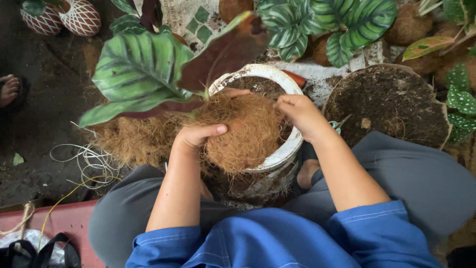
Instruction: The person wraps a Calathea plant's root ball with coconut coir fiber by hand, pressing and shaping the material around the roots. They then use scissors to trim excess fiber from the base of the plant.
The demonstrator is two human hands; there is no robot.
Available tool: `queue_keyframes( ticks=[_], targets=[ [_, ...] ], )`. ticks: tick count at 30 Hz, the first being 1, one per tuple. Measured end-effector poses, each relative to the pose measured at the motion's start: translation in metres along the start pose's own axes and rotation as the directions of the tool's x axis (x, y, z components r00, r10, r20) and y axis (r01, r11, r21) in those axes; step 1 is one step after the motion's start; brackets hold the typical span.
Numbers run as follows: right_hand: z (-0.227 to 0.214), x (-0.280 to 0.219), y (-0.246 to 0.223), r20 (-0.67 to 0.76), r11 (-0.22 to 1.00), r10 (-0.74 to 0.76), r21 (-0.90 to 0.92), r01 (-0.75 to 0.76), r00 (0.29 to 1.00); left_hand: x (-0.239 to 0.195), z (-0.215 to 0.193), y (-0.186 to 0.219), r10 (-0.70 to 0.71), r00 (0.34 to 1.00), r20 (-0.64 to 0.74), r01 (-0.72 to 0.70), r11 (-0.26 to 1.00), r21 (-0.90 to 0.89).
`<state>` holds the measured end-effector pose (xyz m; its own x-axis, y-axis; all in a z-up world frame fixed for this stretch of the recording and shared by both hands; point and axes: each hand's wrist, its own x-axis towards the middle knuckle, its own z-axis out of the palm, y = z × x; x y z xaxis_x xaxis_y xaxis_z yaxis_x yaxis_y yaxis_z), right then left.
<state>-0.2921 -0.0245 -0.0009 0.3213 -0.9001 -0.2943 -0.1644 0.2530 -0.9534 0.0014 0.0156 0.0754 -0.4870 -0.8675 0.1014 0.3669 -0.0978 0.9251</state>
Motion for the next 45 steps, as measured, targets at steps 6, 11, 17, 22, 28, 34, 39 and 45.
queue_keyframes(
  ticks=[6,11,17,22,28,34,39,45],
  targets=[
    [0.012,0.002,-0.013,-0.075,0.964,0.189,0.206,-0.17,0.979,-0.003,-0.003,0.002,-0.033,0.999,-0.03,0.037,0.987,0.155],
    [0.017,0.007,-0.026,-0.031,0.998,0.045,0.054,-0.043,0.999,-0.002,-0.011,-0.002,0.051,0.998,0.039,-0.063,0.915,0.398],
    [0.037,-0.01,-0.064,-0.042,0.934,-0.15,-0.334,0.127,0.988,0.003,-0.014,-0.017,0.102,0.966,-0.239,0.053,0.823,0.565],
    [0.074,-0.026,-0.083,-0.14,0.694,-0.27,-0.715,0.092,0.953,0.018,0.019,-0.047,0.187,0.82,-0.541,0.253,0.729,0.636],
    [0.069,-0.01,-0.07,-0.155,0.629,-0.53,-0.73,0.265,0.834,0.019,0.015,-0.044,0.17,0.893,-0.417,0.204,0.673,0.711],
    [0.052,0.0,-0.063,-0.098,0.792,-0.413,-0.529,0.304,0.906,0.025,-0.012,-0.054,0.123,0.927,-0.353,0.184,0.672,0.717],
    [0.054,-0.009,-0.08,-0.006,0.782,-0.334,-0.559,0.274,0.943,0.028,-0.029,-0.089,-0.015,0.917,-0.399,0.258,0.785,0.563],
    [0.068,-0.043,-0.092,0.064,0.865,-0.132,-0.481,0.147,0.989,0.025,-0.036,-0.111,-0.189,0.756,-0.626,0.472,0.821,0.322]
  ],
)
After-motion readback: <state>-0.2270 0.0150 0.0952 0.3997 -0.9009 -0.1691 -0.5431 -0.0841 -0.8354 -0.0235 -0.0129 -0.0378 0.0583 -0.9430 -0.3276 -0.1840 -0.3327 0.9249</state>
